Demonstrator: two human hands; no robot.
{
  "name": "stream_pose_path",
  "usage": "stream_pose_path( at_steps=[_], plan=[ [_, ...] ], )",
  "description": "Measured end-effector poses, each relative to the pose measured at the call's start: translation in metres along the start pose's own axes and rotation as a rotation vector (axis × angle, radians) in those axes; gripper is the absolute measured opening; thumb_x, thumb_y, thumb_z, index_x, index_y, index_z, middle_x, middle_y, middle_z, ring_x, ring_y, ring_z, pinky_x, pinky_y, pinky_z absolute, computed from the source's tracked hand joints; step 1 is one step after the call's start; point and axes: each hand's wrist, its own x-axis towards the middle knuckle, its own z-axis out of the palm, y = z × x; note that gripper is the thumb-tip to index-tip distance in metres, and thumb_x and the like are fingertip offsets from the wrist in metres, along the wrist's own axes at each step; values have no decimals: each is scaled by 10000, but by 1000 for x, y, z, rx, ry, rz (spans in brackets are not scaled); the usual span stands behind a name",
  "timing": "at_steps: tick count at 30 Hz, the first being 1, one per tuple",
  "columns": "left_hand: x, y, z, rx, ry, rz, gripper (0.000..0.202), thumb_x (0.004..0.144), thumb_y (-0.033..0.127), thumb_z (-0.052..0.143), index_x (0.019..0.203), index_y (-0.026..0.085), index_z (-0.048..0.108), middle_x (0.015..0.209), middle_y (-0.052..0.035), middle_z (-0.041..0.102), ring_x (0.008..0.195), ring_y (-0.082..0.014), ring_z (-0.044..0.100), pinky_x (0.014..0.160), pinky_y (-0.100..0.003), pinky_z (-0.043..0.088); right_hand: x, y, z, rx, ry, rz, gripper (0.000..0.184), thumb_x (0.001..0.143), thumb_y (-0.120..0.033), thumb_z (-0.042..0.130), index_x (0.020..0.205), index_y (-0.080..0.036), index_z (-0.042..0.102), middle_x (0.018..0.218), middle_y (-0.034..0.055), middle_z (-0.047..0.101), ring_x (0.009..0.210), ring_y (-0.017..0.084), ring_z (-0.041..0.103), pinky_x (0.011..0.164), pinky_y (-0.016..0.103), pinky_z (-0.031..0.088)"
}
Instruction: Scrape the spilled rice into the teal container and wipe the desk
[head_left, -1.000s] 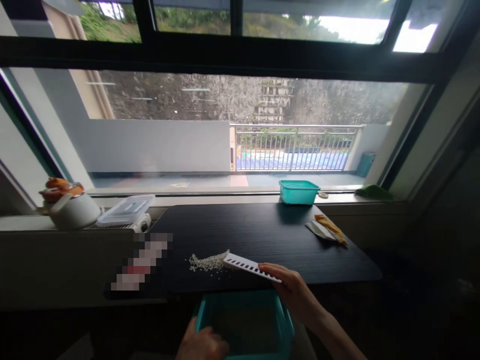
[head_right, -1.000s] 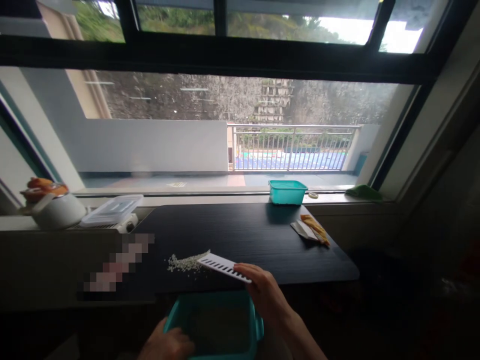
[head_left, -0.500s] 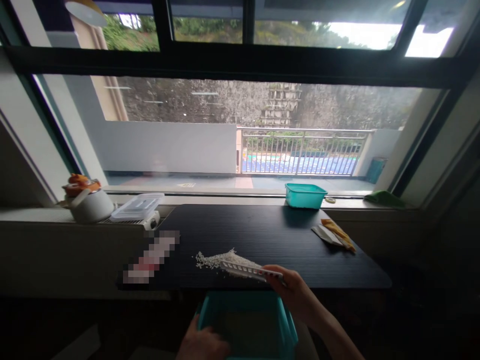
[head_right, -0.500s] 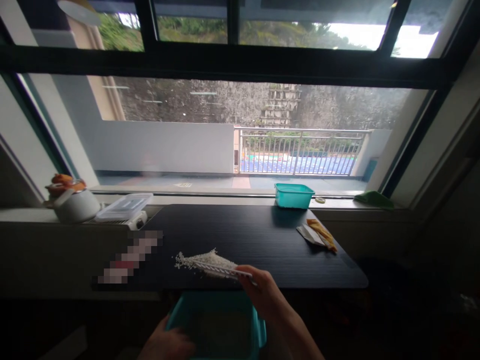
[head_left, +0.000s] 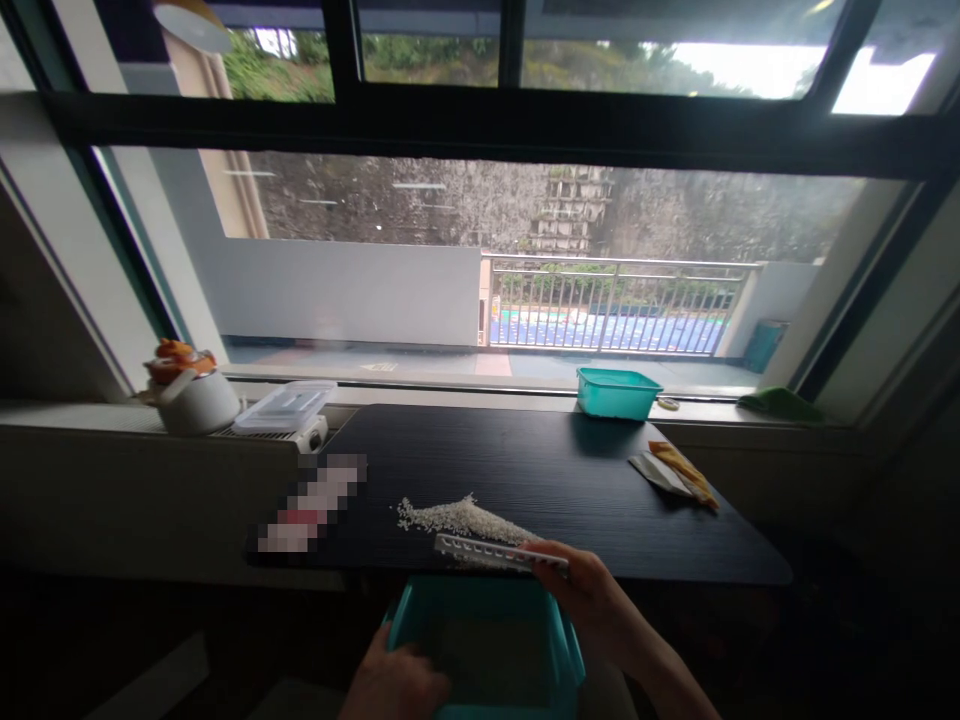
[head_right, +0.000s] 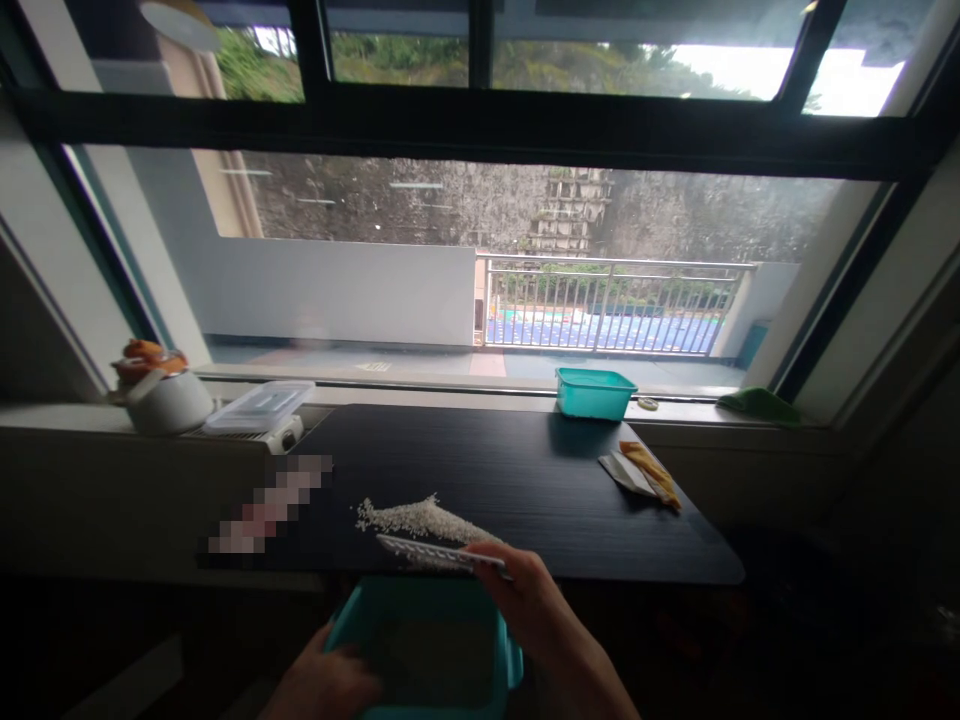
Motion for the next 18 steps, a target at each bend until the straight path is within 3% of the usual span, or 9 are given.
stream_pose_path(
  at_steps=[7,12,18],
  plan=[
    [-9,4,-7,-113,88,8,82,706,260,649,766,231,696,862,-15,736,913,-236,655,1033,-433,322,-4,-6,2,-4,-7,-16,442,919,-542,479,1062,-195,713,914,81,714,875,244,655,783,357,540],
    [-4,1,-5,-48,31,-25,102,716,264,643,785,222,705,870,-38,742,904,-264,658,1017,-481,333,13,-6,6,8,-9,-19,425,945,-513,455,1088,-191,693,916,64,699,861,217,639,756,325,534],
    [-6,0,-7,-33,18,-46,130,758,301,609,803,226,706,873,-41,737,921,-248,653,988,-428,356,9,-10,10,19,-58,-5,420,942,-512,459,1046,-195,715,896,61,706,819,217,642,712,312,530]
  ],
)
